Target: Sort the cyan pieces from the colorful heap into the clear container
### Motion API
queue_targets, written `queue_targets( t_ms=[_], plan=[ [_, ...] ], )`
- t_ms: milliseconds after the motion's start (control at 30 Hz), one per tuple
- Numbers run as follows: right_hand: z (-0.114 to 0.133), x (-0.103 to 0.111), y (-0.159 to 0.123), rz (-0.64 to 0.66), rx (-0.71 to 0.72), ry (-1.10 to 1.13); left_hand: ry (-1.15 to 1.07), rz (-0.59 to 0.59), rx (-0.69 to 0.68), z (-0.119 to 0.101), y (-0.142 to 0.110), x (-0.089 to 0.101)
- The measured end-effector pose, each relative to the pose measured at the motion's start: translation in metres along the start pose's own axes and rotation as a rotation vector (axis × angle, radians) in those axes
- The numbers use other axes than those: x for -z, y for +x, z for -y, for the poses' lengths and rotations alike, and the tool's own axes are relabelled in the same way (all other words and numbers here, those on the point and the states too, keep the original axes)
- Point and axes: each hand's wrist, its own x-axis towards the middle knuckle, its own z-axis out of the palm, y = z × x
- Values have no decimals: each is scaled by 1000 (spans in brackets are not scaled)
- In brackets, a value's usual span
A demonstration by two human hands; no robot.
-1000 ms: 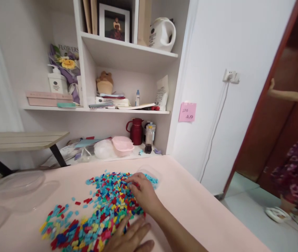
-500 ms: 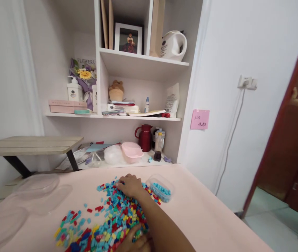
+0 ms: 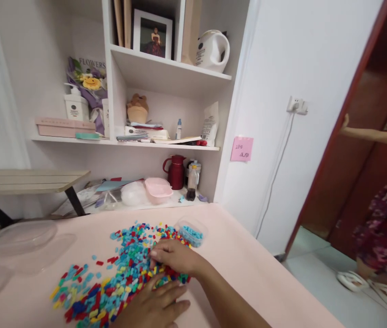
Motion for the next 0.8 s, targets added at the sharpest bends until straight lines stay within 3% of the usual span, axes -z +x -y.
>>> queue_targets(
  t_ms=[167, 300, 400, 467, 667, 800],
  plan=[
    [-2, 8, -28, -181, -50, 231, -27, 4, 80, 5, 2, 11],
    [4, 20, -39, -283, -78, 342, 57, -27, 98, 17, -4, 9],
    [12, 33, -46, -409, -115, 329, 122, -82, 137, 25, -10, 3],
    [14, 41, -52, -449, -214, 220, 148, -129, 141, 27, -13, 1],
    [10, 57, -70, -161, -739, -454, 106, -365, 125, 18, -6, -9],
    [11, 54, -66, -119, -828, -605, 79, -535, 107, 8, 4, -22]
  ],
)
